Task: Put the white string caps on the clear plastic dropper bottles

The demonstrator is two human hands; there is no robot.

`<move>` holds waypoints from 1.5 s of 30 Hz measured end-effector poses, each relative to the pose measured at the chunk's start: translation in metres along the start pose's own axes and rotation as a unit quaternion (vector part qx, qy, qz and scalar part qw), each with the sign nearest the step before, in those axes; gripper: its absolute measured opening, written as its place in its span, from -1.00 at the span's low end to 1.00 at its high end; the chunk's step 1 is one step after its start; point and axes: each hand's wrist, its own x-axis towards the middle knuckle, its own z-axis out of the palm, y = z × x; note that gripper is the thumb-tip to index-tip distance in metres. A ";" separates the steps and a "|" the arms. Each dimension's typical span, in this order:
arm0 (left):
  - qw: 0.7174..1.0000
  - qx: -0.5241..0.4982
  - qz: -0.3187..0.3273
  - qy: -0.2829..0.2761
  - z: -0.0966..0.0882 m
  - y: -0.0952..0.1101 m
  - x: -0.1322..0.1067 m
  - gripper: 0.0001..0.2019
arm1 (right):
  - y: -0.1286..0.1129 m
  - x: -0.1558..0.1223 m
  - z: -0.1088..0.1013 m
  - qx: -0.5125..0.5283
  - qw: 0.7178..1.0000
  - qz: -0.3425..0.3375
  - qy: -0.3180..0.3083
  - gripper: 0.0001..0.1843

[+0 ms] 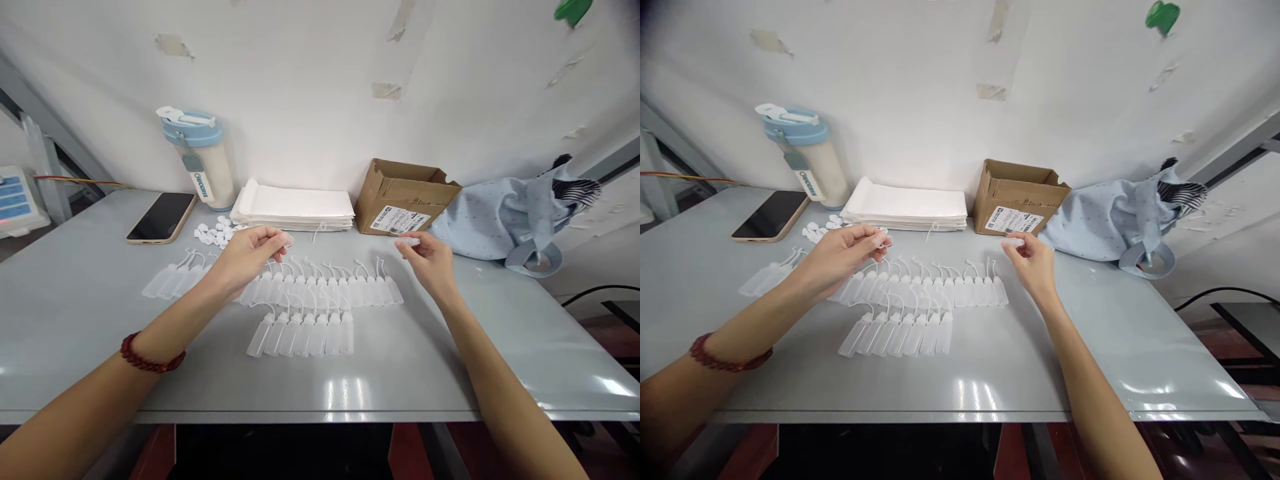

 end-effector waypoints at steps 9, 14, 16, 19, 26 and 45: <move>0.984 -0.138 -0.029 -0.111 0.024 0.008 -0.024 -0.78 | -0.057 -0.042 0.021 0.090 0.985 -0.135 -0.054 -0.87; 0.975 -0.184 -0.009 -0.123 0.033 0.013 -0.036 -0.82 | -0.072 -0.062 0.033 0.011 0.960 -0.264 -0.089 -0.74; 0.976 -0.189 -0.003 -0.112 0.034 0.013 -0.038 -0.83 | -0.071 -0.067 0.037 0.006 0.945 -0.312 -0.096 -0.66; 0.977 -0.180 -0.002 -0.111 0.036 0.011 -0.039 -0.84 | -0.071 -0.070 0.041 0.006 0.931 -0.349 -0.107 -0.62; 0.981 -0.159 0.006 -0.110 0.039 0.006 -0.039 -0.82 | -0.073 -0.077 0.041 -0.016 0.932 -0.339 -0.124 -0.62; 0.974 -0.157 -0.027 -0.160 0.041 0.003 -0.041 -0.80 | -0.071 -0.081 0.046 0.028 0.927 -0.356 -0.112 -0.52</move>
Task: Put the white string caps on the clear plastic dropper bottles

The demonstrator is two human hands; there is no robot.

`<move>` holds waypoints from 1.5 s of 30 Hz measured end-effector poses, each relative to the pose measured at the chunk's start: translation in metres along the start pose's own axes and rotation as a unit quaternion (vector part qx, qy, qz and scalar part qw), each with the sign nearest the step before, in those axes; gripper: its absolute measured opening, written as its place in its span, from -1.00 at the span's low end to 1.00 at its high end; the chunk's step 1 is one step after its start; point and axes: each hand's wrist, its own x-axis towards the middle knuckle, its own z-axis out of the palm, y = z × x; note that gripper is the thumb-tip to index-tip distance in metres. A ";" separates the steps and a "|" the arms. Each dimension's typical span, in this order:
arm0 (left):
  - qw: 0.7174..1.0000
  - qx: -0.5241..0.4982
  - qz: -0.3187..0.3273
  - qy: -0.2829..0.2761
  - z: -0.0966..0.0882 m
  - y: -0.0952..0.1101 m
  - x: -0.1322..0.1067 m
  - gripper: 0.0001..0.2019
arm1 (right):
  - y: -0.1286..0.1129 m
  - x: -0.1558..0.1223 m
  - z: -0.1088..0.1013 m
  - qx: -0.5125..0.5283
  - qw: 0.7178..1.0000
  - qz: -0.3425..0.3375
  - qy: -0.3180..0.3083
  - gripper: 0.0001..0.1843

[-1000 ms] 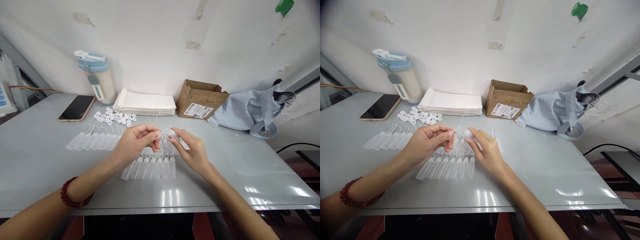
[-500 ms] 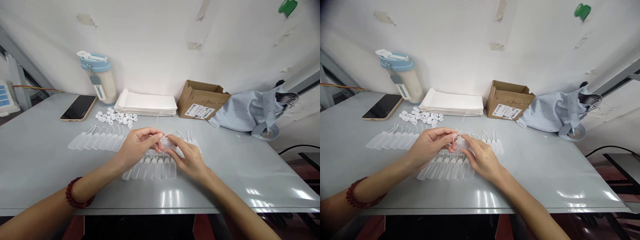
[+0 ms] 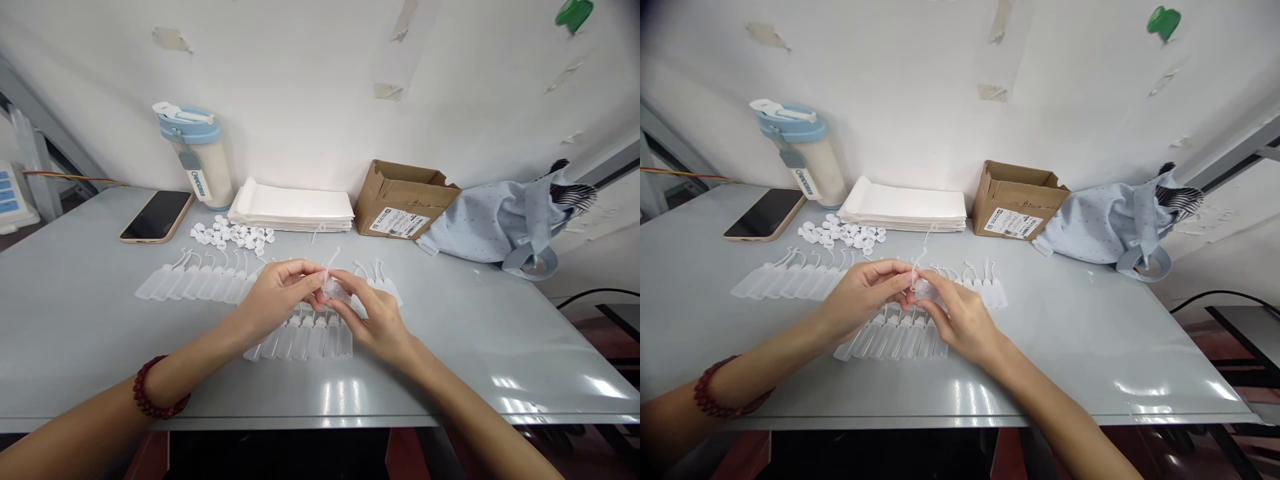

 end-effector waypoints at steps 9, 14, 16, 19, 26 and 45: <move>0.996 0.080 0.042 0.008 0.004 0.004 -0.003 -0.81 | -0.003 0.001 -0.004 0.086 0.992 0.090 -0.007 -0.67; 0.985 0.135 0.098 0.031 0.010 0.000 -0.007 -0.85 | -0.006 0.005 -0.007 0.283 0.930 0.230 -0.029 -0.74; 0.969 0.183 0.155 0.053 0.012 -0.003 -0.007 -0.86 | -0.007 0.008 -0.009 0.370 0.890 0.262 -0.041 -0.76; 0.918 0.285 0.261 0.086 0.012 -0.007 -0.007 -0.81 | -0.006 0.011 -0.012 0.450 0.840 0.298 -0.053 -0.79; 0.821 0.413 0.389 0.064 0.009 -0.010 -0.007 -0.60 | -0.005 0.010 -0.014 0.568 0.750 0.329 -0.085 -0.74; 0.784 0.457 0.420 -0.003 0.009 -0.010 -0.009 -0.55 | -0.004 0.014 -0.026 0.350 0.883 0.301 -0.084 -0.68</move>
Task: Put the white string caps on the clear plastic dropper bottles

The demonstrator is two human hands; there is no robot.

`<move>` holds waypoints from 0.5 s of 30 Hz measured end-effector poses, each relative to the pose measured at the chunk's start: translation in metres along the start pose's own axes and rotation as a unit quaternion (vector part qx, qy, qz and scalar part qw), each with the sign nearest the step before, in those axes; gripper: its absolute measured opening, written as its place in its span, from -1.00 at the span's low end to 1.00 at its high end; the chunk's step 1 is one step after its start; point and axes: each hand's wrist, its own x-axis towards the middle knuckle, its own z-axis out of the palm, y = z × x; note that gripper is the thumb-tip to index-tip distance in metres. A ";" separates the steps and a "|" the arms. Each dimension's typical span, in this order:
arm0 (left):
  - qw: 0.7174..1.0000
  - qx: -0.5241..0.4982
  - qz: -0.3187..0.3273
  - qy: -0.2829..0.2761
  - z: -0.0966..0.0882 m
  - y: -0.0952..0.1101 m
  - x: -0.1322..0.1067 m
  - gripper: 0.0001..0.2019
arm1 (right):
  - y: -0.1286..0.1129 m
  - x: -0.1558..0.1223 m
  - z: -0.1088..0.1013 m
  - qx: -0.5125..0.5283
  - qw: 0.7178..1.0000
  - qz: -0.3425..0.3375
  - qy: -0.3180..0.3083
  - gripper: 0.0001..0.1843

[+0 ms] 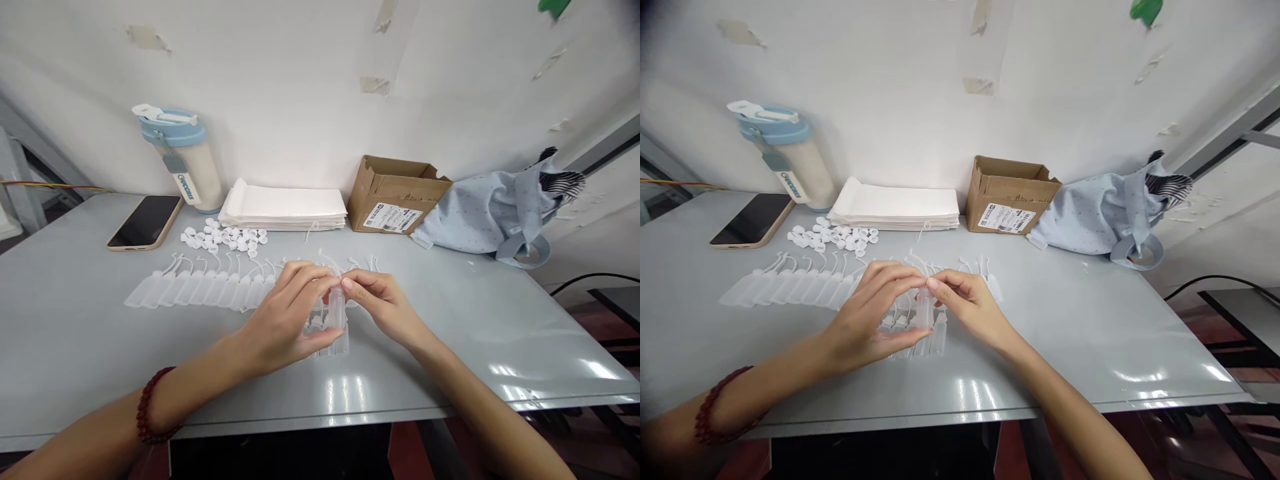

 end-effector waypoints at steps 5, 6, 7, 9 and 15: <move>0.999 -0.009 -0.039 -0.024 0.003 0.001 -0.002 -0.54 | -0.004 0.000 -0.011 -0.072 0.996 0.020 -0.048 -0.68; 0.998 -0.012 -0.046 -0.029 0.004 0.001 -0.002 -0.53 | -0.005 -0.001 -0.014 -0.089 0.994 0.023 -0.059 -0.66; 0.998 -0.015 -0.053 -0.034 0.004 0.002 -0.003 -0.53 | -0.006 -0.001 -0.017 -0.107 0.991 0.025 -0.072 -0.64; 0.997 -0.022 -0.062 -0.049 0.006 0.003 -0.003 -0.52 | -0.008 -0.002 -0.022 -0.134 0.985 0.029 -0.105 -0.63; 0.992 -0.056 -0.080 -0.083 0.015 0.009 -0.006 -0.53 | -0.009 -0.005 -0.035 -0.175 0.966 0.074 -0.177 -0.63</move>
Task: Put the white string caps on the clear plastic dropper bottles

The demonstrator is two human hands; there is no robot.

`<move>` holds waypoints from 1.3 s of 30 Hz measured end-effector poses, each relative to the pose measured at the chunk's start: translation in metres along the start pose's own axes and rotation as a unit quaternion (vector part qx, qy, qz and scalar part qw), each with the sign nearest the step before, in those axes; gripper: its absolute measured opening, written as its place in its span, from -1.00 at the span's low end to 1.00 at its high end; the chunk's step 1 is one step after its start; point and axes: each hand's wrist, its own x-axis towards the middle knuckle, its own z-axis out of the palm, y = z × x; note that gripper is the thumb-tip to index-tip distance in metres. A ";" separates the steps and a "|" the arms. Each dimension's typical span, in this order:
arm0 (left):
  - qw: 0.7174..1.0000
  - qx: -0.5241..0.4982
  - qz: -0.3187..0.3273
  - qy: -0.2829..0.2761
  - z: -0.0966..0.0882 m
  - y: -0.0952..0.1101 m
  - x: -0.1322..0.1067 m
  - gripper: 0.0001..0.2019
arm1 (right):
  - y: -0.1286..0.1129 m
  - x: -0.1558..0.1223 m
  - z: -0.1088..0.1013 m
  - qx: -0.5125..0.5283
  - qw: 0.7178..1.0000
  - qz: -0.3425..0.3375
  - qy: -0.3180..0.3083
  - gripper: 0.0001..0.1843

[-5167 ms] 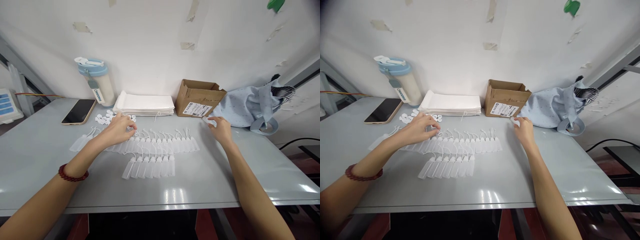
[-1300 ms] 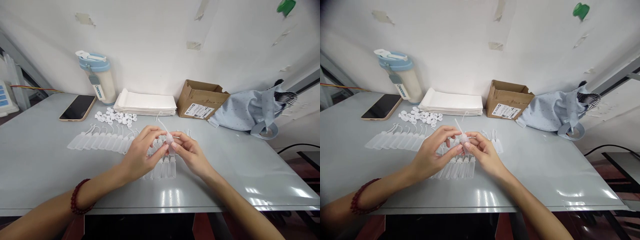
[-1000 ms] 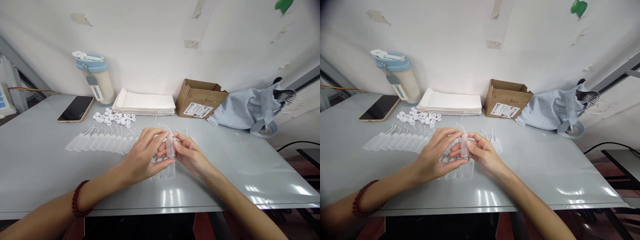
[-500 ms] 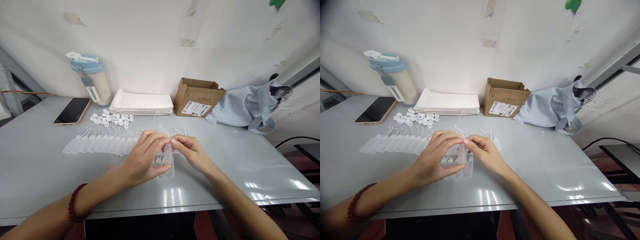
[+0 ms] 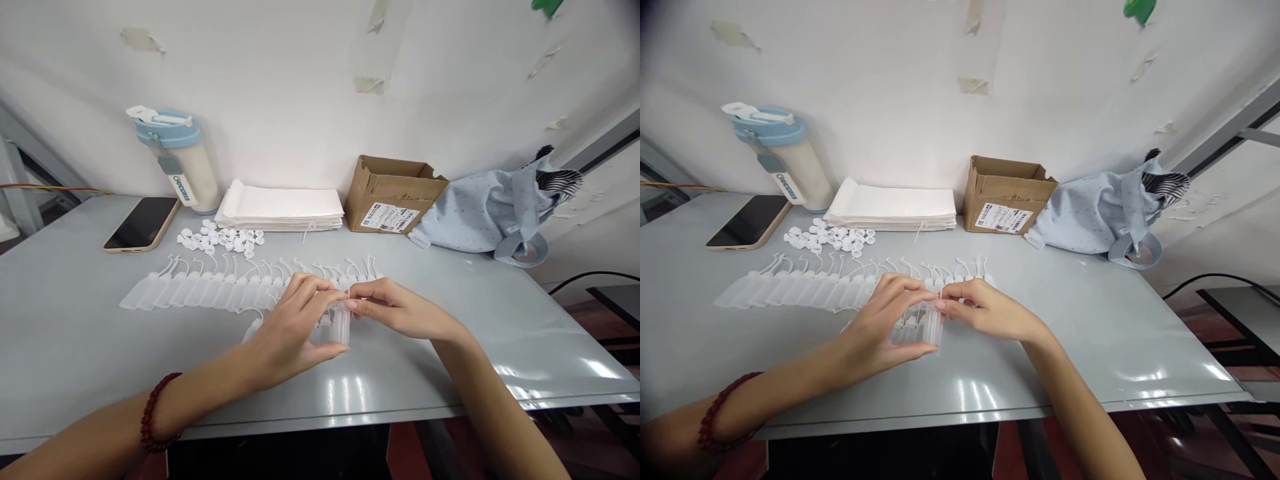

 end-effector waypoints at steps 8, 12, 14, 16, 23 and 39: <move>0.999 -0.032 0.005 -0.021 0.002 0.003 0.002 -0.54 | -0.002 -0.005 -0.005 -0.015 1.000 0.004 -0.023 -0.60; 0.998 -0.039 0.005 -0.045 0.004 0.006 0.006 -0.52 | -0.003 -0.007 -0.010 -0.048 0.996 -0.010 -0.073 -0.59; 0.998 -0.036 0.003 -0.056 0.006 0.008 0.009 -0.52 | -0.003 -0.009 -0.012 -0.061 0.994 -0.001 -0.091 -0.58; 0.997 -0.026 0.003 -0.072 0.009 0.009 0.012 -0.54 | -0.002 -0.010 -0.013 -0.069 0.991 0.029 -0.111 -0.56; 0.995 0.021 0.009 -0.101 0.017 0.008 0.016 -0.59 | -0.002 -0.014 -0.015 -0.099 0.977 0.060 -0.178 -0.63; 0.985 0.089 -0.044 -0.141 0.022 0.016 0.019 -0.62 | 0.004 -0.011 -0.015 -0.140 0.972 0.097 -0.161 -0.74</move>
